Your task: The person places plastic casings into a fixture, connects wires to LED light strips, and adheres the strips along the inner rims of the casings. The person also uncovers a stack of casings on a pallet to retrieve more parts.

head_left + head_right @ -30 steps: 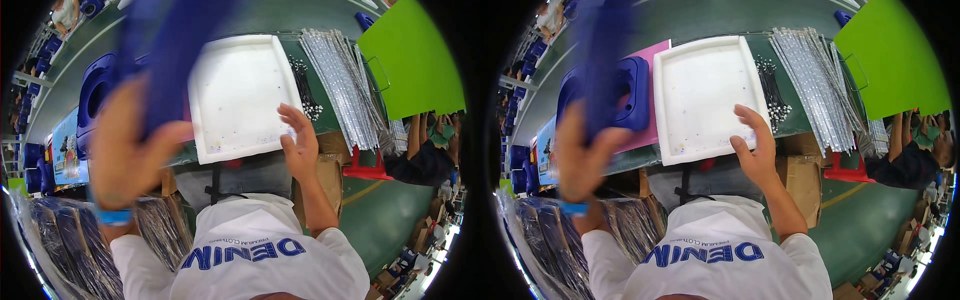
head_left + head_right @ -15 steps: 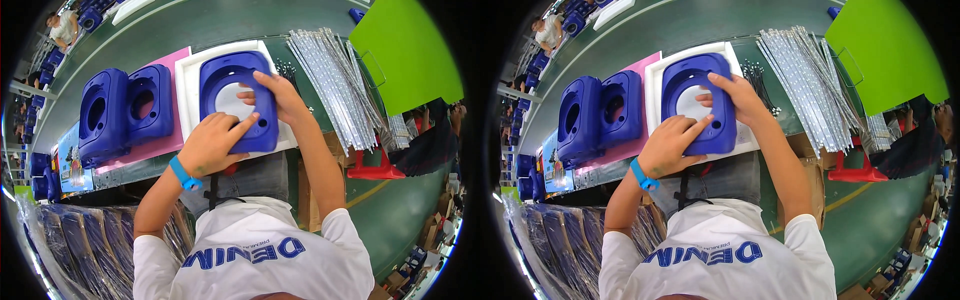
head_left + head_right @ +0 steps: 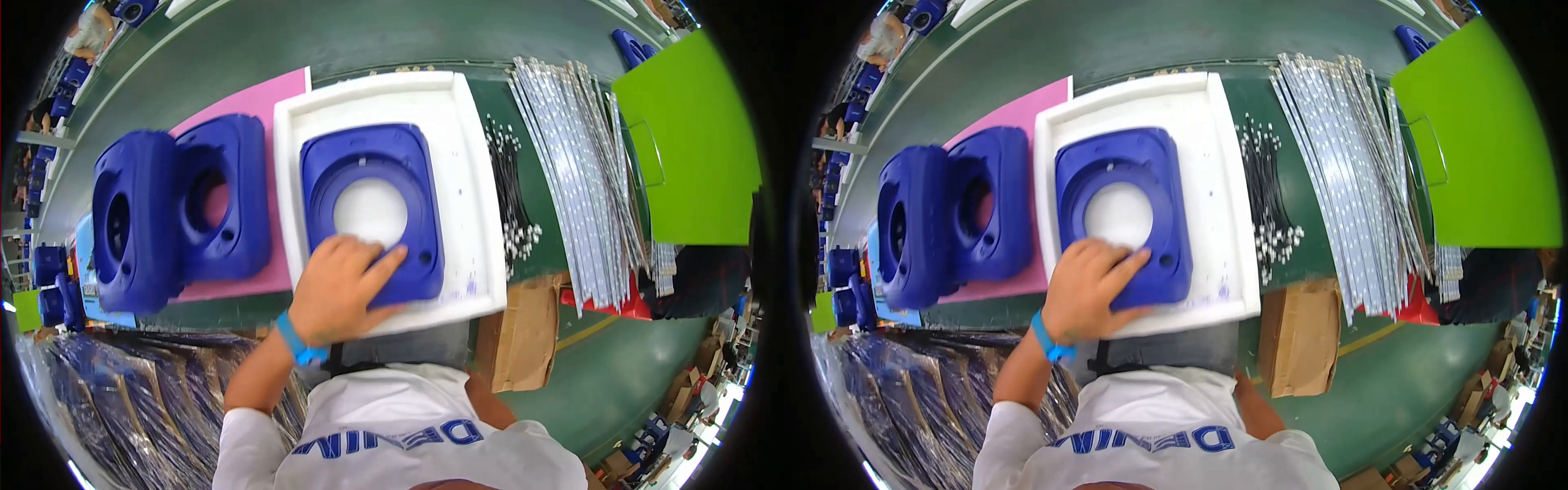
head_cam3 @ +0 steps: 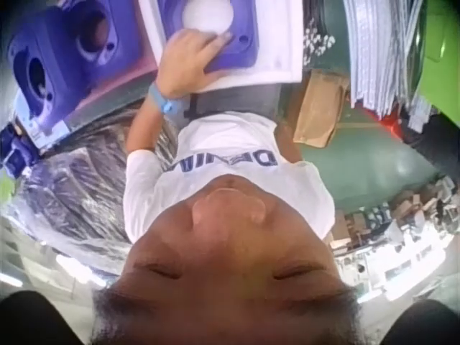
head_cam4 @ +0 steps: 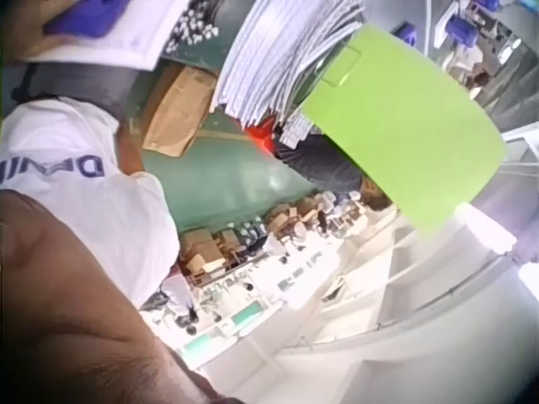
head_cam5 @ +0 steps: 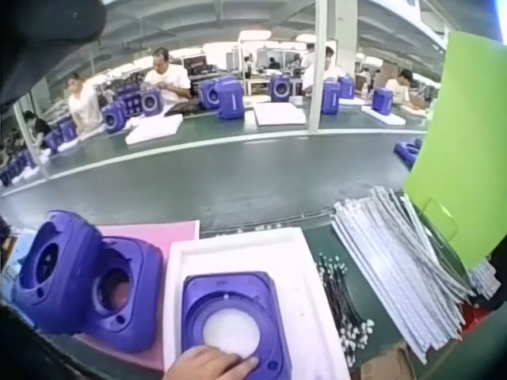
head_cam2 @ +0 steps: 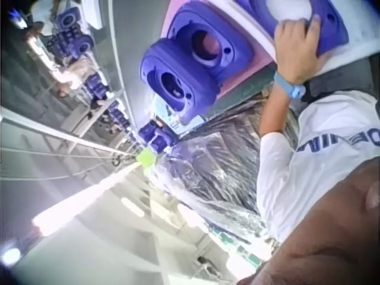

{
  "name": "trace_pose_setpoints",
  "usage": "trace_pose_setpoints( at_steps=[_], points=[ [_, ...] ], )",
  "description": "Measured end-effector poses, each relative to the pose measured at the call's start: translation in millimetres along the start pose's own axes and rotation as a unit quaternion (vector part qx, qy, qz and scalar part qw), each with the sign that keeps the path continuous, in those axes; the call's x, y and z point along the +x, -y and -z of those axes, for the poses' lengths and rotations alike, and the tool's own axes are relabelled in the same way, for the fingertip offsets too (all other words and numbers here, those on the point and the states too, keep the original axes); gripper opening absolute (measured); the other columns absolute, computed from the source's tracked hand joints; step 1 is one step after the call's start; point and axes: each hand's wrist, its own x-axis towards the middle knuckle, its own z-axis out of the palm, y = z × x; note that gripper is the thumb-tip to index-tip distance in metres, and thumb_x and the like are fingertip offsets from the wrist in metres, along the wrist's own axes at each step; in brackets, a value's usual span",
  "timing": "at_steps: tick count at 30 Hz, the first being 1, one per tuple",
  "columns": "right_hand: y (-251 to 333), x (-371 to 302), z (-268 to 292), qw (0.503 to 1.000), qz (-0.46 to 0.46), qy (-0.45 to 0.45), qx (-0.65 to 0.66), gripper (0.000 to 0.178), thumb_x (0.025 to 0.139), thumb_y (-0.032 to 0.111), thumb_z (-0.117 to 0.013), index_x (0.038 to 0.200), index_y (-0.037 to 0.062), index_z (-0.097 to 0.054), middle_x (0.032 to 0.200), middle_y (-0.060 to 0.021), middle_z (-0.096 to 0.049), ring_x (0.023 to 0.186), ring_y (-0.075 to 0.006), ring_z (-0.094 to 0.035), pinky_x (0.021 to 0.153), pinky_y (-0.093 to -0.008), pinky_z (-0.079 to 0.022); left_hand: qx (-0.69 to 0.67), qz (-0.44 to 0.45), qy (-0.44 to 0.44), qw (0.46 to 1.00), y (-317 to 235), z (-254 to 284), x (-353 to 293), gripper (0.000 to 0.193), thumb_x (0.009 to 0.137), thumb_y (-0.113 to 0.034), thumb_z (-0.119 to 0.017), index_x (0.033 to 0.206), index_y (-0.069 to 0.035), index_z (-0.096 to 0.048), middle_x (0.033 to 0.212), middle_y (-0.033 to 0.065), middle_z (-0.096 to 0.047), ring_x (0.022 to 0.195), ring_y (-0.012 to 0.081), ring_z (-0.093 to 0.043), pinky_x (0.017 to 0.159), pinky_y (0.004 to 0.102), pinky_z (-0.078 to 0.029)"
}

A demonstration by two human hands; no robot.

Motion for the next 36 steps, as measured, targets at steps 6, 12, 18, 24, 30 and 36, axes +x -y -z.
trace_pose_setpoints(
  at_steps=[6,12,18,24,30,36],
  points=[
    [28,76,-31,0.991,-0.007,0.113,0.065,0.038,0.1,0.034,-0.062,0.125,0.0053,-0.067,0.107,-0.0114,-0.074,0.092,-0.0278,-0.07,0.082,-0.0438,-0.057,-0.028,0.032,0.107,0.993,5,5,5,0.072,0.062,-0.039,-0.084,0.126,-0.009,-0.07,0.121,0.0152,-0.068,0.101,0.032,-0.067,0.093,0.0483,-0.05],
    [56,101,-7,0.966,-0.042,0.224,0.118,0.039,0.099,0.037,-0.062,0.123,0.0059,-0.069,0.105,-0.0135,-0.075,0.095,-0.03,-0.071,0.085,-0.0449,-0.056,-0.037,0.041,0.155,0.986,3,10,13,0.077,0.062,-0.035,-0.083,0.132,-0.011,-0.067,0.123,0.0161,-0.067,0.106,0.0303,-0.066,0.098,0.0455,-0.05],
    [111,159,-37,0.95,-0.03,0.246,0.191,0.041,0.098,0.04,-0.063,0.12,0.0065,-0.072,0.103,-0.0156,-0.075,0.097,-0.0322,-0.071,0.087,-0.0461,-0.056,0.0,0.061,0.083,0.995,-3,6,5,0.073,0.059,-0.033,-0.086,0.125,-0.009,-0.07,0.121,0.0162,-0.067,0.105,0.0311,-0.066,0.097,0.0467,-0.05],
    [5,186,50,0.925,-0.018,0.277,0.261,0.042,0.097,0.043,-0.063,0.117,0.0071,-0.074,0.102,-0.0173,-0.076,0.099,-0.0341,-0.072,0.089,-0.0471,-0.056,0.017,0.035,0.014,0.999,-8,0,-3,0.073,0.06,-0.031,-0.09,0.124,-0.004,-0.068,0.116,0.0129,-0.068,0.103,0.0361,-0.064,0.097,0.0504,-0.047],
    [172,303,417,0.749,0.214,0.585,0.225,0.029,0.099,0.028,-0.065,0.107,0.0019,-0.076,0.101,-0.0159,-0.076,0.094,-0.0317,-0.073,0.087,-0.0416,-0.057,0.035,0.015,-0.022,0.999,-21,-2,-2,0.071,0.061,-0.028,-0.091,0.124,-0.004,-0.068,0.118,0.013,-0.069,0.107,0.0371,-0.062,0.101,0.0486,-0.045],
    [197,419,504,0.881,0.193,0.198,0.383,0.025,0.1,0.023,-0.067,0.094,-0.0008,-0.074,0.086,-0.0081,-0.074,0.082,-0.0143,-0.068,0.074,-0.0309,-0.054,0.022,0.014,-0.043,0.999,-25,0,-10,0.067,0.062,-0.026,-0.091,0.122,-0.004,-0.07,0.115,0.0119,-0.069,0.105,0.0356,-0.063,0.098,0.0473,-0.046]
  ],
)
